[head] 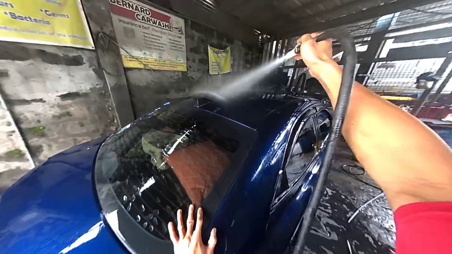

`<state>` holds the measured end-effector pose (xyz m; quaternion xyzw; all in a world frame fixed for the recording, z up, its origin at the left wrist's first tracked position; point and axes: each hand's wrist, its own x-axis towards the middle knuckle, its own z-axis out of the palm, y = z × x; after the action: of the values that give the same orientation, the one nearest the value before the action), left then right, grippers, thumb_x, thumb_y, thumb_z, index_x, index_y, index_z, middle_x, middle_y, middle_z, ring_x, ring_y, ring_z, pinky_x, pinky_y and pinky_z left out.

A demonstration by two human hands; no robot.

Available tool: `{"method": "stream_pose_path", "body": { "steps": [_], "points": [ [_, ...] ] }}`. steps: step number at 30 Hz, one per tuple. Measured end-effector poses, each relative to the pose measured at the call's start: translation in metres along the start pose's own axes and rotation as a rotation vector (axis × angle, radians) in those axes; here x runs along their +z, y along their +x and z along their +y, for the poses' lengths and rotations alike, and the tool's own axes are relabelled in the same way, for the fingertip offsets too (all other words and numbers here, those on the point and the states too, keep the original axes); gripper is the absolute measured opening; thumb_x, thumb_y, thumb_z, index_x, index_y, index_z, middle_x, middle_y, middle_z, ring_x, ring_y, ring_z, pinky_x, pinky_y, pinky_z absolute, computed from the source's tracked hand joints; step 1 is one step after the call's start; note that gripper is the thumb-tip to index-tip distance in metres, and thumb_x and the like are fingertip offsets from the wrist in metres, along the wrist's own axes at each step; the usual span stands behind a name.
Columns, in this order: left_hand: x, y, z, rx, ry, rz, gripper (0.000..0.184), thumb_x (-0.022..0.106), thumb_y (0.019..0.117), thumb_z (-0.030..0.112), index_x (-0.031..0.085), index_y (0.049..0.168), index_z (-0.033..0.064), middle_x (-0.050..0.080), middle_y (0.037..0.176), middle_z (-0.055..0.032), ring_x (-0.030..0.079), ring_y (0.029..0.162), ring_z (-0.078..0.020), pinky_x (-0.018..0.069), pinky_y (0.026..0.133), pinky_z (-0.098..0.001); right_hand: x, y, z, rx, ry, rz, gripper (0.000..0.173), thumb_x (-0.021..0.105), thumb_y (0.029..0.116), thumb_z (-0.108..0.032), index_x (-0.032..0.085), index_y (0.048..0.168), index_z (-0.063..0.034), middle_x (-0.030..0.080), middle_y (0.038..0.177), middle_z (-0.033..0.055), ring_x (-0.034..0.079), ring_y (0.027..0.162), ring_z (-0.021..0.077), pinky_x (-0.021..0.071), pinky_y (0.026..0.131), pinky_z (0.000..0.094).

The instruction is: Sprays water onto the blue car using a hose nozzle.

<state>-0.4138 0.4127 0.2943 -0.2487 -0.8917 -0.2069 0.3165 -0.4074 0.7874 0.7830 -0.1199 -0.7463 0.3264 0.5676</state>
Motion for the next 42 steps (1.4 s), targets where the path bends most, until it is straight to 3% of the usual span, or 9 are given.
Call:
{"method": "stream_pose_path", "body": {
  "steps": [19, 23, 26, 29, 31, 33, 36, 40, 42],
  "points": [
    [0.008, -0.002, 0.003, -0.008, 0.028, 0.108, 0.074, 0.039, 0.089, 0.073, 0.067, 0.137, 0.0252, 0.058, 0.149, -0.0085, 0.047, 0.141, -0.044, 0.0241, 0.112, -0.0731, 0.12, -0.084, -0.094, -0.274, 0.07, -0.282, 0.028, 0.046, 0.1055, -0.019, 0.064, 0.094, -0.0011, 0.06, 0.092, 0.0069, 0.06, 0.087, 0.01, 0.0515, 0.082, 0.0313],
    [0.001, 0.001, 0.005, -0.029, -0.039, 0.048, 0.071, 0.043, 0.0897, 0.069, 0.065, 0.14, 0.0241, 0.056, 0.15, -0.0093, 0.043, 0.143, -0.0473, 0.0213, 0.112, -0.0759, 0.163, -0.118, -0.113, -0.464, -0.054, -0.292, 0.031, 0.047, 0.1008, -0.025, 0.059, 0.081, -0.0048, 0.059, 0.08, 0.0077, 0.06, 0.08, 0.0192, 0.0464, 0.074, 0.0436],
    [-0.011, 0.005, 0.0, -0.077, -0.279, 0.01, 0.057, 0.041, 0.0979, 0.049, 0.069, 0.134, 0.017, 0.059, 0.148, -0.0064, 0.041, 0.145, -0.0447, 0.016, 0.116, -0.0742, 0.185, -0.155, -0.133, -0.461, -0.039, -0.307, 0.03, 0.049, 0.101, -0.024, 0.059, 0.081, -0.0048, 0.061, 0.082, 0.0086, 0.062, 0.085, 0.0204, 0.0475, 0.077, 0.0437],
    [-0.051, 0.002, -0.014, -0.274, -1.148, -0.104, 0.058, 0.02, 0.1087, 0.026, 0.063, 0.134, -0.0033, 0.063, 0.141, -0.011, 0.042, 0.146, -0.0241, 0.0173, 0.126, -0.041, 0.192, -0.192, -0.144, -0.401, 0.003, -0.329, 0.029, 0.049, 0.1019, -0.025, 0.06, 0.083, -0.0053, 0.061, 0.084, 0.0079, 0.061, 0.086, 0.019, 0.0484, 0.079, 0.0423],
    [-0.102, -0.008, -0.025, -0.26, -1.902, -0.239, 0.079, 0.007, 0.1034, 0.063, 0.043, 0.148, 0.0096, 0.065, 0.136, -0.0127, 0.066, 0.121, -0.0262, 0.0556, 0.098, -0.0412, 0.195, -0.213, -0.145, -0.391, 0.023, -0.354, 0.03, 0.048, 0.1013, -0.026, 0.06, 0.083, -0.0049, 0.061, 0.082, 0.0083, 0.061, 0.082, 0.0196, 0.0492, 0.075, 0.0438],
    [-0.153, -0.026, -0.017, -0.035, -2.138, -0.35, 0.085, 0.029, 0.096, 0.078, 0.037, 0.154, 0.0169, 0.071, 0.124, -0.0143, 0.073, 0.102, -0.0318, 0.0631, 0.08, -0.0471, 0.198, -0.23, -0.146, -0.385, 0.002, -0.387, 0.032, 0.049, 0.1012, -0.027, 0.062, 0.087, -0.0015, 0.063, 0.084, 0.012, 0.063, 0.082, 0.0235, 0.0504, 0.075, 0.0476],
    [-0.201, -0.044, 0.012, -0.056, -1.711, -0.163, 0.042, 0.033, 0.1084, 0.025, 0.052, 0.134, -0.0018, 0.058, 0.069, 0.0032, 0.052, 0.05, -0.0046, 0.0459, 0.044, -0.0221, 0.197, -0.253, -0.155, -0.352, -0.036, -0.523, 0.034, 0.05, 0.1047, -0.029, 0.064, 0.098, 0.0018, 0.065, 0.091, 0.0152, 0.065, 0.087, 0.024, 0.0524, 0.081, 0.0464],
    [-0.189, -0.064, 0.025, -0.223, -1.497, 0.073, 0.034, 0.038, 0.1068, 0.023, 0.062, 0.116, -0.0008, 0.044, 0.06, 0.0058, 0.042, 0.046, -0.0024, 0.0404, 0.045, -0.0216, 0.166, -0.264, -0.184, -0.205, 0.049, -1.111, 0.02, 0.057, 0.1027, -0.017, 0.056, 0.118, -0.0044, 0.06, 0.101, 0.0048, 0.062, 0.085, 0.0093, 0.0558, 0.076, 0.0263],
    [-0.186, -0.077, 0.029, -0.24, -1.46, 0.092, 0.035, 0.04, 0.1063, 0.022, 0.063, 0.116, -0.0024, 0.048, 0.062, 0.0038, 0.044, 0.049, -0.0026, 0.0424, 0.048, -0.0219, 0.142, -0.268, -0.206, 0.092, 0.065, -1.269, 0.036, 0.045, 0.1077, -0.019, 0.046, 0.144, -0.0136, 0.062, 0.124, 0.0102, 0.068, 0.098, 0.0216, 0.0594, 0.078, 0.0374]
  ]
}}
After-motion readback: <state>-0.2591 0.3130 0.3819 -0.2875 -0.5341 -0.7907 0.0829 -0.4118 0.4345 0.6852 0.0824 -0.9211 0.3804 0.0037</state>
